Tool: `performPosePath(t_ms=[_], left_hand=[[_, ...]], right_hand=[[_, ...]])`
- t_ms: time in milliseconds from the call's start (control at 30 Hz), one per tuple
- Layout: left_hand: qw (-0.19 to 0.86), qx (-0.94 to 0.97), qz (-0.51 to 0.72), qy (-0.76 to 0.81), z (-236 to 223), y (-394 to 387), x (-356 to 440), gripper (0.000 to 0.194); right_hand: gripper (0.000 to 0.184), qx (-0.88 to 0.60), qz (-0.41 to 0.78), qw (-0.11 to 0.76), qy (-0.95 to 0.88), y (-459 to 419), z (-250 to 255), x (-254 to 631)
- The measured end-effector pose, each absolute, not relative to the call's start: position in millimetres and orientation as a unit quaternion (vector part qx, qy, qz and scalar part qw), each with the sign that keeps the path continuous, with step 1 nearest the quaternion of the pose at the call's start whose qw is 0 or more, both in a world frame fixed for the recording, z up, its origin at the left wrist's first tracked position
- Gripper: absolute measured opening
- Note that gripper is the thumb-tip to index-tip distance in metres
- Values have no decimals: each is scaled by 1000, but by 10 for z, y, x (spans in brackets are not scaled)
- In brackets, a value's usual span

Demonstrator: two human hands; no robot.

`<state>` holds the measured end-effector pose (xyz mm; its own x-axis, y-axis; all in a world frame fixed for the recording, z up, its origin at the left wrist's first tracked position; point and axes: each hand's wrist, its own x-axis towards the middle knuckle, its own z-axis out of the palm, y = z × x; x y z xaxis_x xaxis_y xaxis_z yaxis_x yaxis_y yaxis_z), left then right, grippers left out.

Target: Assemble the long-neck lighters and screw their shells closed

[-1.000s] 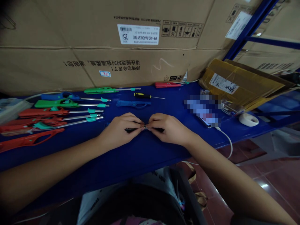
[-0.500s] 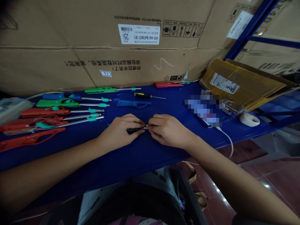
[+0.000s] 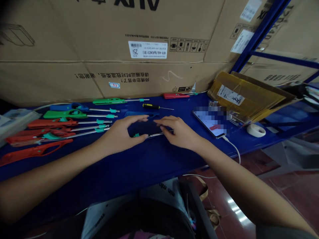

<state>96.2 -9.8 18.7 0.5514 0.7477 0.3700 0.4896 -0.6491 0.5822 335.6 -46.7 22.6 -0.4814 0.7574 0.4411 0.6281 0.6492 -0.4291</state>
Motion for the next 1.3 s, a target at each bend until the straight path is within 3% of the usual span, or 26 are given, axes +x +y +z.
performPosePath(t_ms=[167,333,433,533,667,833,1300], left_hand=[[187,863,284,374,391,-61,613,47],[137,910,172,352,327,-105,292,46],[152,913,182,331,245,-144,202,34],[162,898,238,332,147,-160,177,24],[160,884,291,329,-5,-145,200,20],[183,856,361,322,-56,-152,226,23],[208,882,294,303,34,-31,104,9]], right_hand=[[30,-377,71,384,-840,-640,617,3095],[21,-403,-23,267,-875,-346,724,3008],[18,-456,0,168,-874,86,625,3078],[15,-442,11,145,-885,396,477,3120],[19,-422,23,164,-891,510,251,3124],[6,-374,62,179,-908,504,119,3157],[2,-380,143,216,-888,431,101,3129]])
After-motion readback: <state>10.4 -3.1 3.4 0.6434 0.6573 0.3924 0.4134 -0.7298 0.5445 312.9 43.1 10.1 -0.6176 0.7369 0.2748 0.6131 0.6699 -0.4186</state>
